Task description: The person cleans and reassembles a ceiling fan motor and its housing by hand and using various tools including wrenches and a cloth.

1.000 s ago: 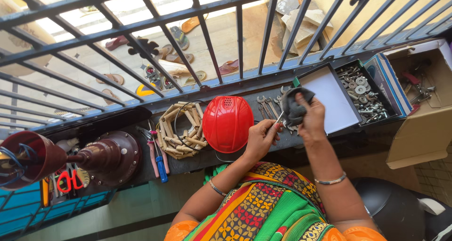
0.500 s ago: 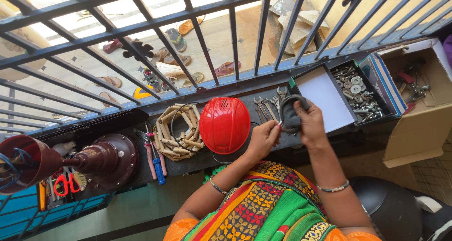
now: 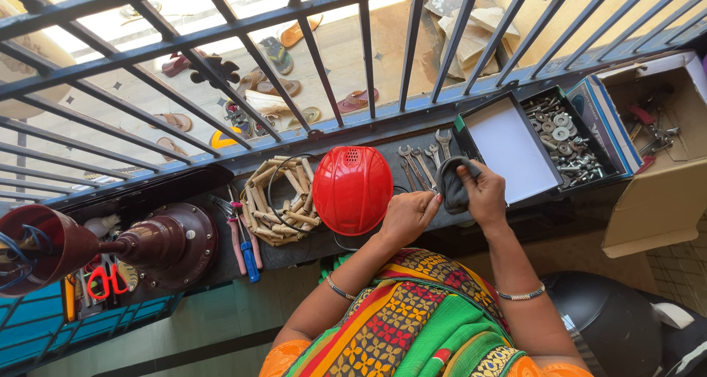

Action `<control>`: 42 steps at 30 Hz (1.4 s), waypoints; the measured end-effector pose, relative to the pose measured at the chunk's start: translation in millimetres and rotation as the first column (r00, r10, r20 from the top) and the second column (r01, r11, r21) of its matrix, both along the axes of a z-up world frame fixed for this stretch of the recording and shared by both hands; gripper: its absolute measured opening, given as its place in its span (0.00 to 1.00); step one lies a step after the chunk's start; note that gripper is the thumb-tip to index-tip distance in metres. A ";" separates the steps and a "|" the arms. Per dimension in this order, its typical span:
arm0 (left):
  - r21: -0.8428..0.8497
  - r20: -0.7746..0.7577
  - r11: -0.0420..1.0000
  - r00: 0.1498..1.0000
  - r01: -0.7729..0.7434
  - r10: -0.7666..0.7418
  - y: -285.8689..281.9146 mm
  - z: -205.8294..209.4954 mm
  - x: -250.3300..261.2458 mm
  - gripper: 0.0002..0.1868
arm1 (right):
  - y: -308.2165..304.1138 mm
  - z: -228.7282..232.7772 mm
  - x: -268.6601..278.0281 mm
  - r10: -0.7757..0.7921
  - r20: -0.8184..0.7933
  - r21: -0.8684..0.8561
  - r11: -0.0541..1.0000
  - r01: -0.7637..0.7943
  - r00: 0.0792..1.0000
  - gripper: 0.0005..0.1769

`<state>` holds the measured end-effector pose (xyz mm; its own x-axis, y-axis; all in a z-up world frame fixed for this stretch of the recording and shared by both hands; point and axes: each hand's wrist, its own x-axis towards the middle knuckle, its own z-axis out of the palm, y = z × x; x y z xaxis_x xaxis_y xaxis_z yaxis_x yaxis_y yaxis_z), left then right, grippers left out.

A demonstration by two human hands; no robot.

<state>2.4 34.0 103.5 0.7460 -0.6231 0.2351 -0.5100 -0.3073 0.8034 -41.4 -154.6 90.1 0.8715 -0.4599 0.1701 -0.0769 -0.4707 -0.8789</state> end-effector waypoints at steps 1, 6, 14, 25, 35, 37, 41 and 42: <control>0.000 0.003 1.000 1.000 -0.006 0.006 0.4 1.3 -0.3 0.20 | -5.2 -6.7 3.0 -0.103 0.045 0.288 0.954 0.086 0.994 0.18; -0.168 -0.429 0.974 0.901 -0.149 0.064 9.6 -6.8 -9.7 0.22 | -46.9 -15.9 7.0 -0.282 0.214 0.751 0.660 0.027 0.935 0.15; -0.131 -0.379 0.981 0.922 -0.144 0.085 1.6 -25.3 -16.0 0.22 | 35.1 -46.0 -19.8 0.202 0.010 0.772 0.621 -0.136 0.979 0.12; 0.098 -0.023 0.987 0.991 -0.130 0.133 8.9 10.7 -17.7 0.20 | 22.4 -53.5 -15.9 -0.143 0.049 0.851 0.523 0.034 0.988 0.11; -0.316 -0.574 0.920 0.819 -0.233 0.011 -6.7 -35.1 -22.3 0.21 | 68.5 -34.2 -25.4 0.099 0.067 0.032 0.994 -0.101 0.993 0.17; -0.458 -0.648 0.827 0.759 -0.326 -0.060 -7.0 -44.8 -19.7 0.21 | 75.7 -22.5 -22.2 0.110 -0.086 0.096 0.990 -0.102 0.990 0.16; -0.456 -0.647 0.761 0.759 -0.461 0.072 0.7 -51.5 -12.3 0.22 | 86.3 -22.5 -19.6 0.242 -0.172 0.253 0.948 -0.195 0.955 0.15; -0.484 -0.636 0.730 0.767 -0.482 0.085 3.3 -51.3 -3.4 0.22 | 92.0 -28.7 -20.2 0.290 -0.149 0.342 0.912 -0.226 0.945 0.13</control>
<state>-0.9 37.3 52.1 0.9723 -0.2317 -0.0311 0.0966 0.2771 0.9560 -61.6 -62.6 61.4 0.9679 -0.2158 -0.1288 -0.1725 -0.1974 -0.9650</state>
